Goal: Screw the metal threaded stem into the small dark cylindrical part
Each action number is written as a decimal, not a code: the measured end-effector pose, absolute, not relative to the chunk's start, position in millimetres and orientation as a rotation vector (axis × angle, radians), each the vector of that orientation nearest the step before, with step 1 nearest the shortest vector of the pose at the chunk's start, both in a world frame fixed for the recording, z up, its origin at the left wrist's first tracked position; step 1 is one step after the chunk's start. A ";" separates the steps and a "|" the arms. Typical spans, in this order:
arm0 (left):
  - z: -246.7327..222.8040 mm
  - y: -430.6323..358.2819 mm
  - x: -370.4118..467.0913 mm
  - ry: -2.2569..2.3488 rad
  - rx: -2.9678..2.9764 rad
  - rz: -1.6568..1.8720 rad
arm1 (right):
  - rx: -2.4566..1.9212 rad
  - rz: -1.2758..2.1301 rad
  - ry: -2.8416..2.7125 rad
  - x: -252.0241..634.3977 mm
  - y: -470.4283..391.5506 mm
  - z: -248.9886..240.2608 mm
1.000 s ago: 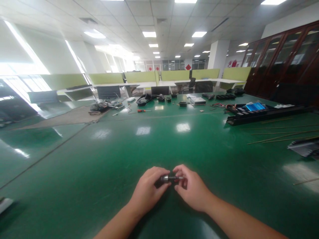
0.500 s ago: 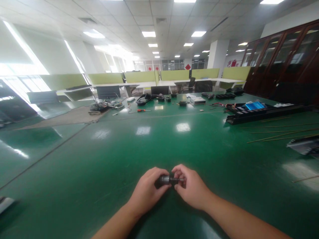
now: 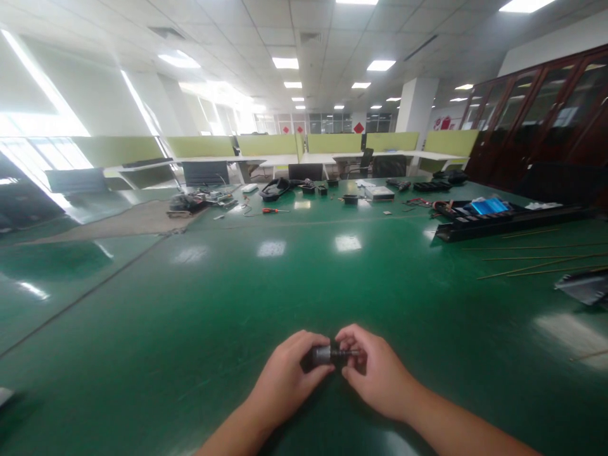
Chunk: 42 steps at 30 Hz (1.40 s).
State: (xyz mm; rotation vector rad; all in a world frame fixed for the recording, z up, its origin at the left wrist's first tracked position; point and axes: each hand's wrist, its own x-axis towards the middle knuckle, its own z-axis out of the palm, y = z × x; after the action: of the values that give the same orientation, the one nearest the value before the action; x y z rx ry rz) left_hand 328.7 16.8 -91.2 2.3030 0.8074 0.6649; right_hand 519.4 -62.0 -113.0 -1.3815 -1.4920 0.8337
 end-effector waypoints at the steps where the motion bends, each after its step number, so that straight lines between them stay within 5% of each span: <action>1: -91.3 16.9 328.5 0.811 2.299 0.666 | -1.391 0.838 -1.495 519.4 -62.7 -111.8; 42: -96.5 10.9 326.0 0.802 2.383 0.639 | -1.420 0.728 -1.577 520.8 -64.1 -103.2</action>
State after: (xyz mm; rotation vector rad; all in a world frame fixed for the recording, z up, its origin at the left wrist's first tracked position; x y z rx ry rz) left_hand 326.0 10.9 -96.5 2.3828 0.8021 0.6392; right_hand 520.8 -64.1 -103.2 -1.4201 -1.5775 0.7280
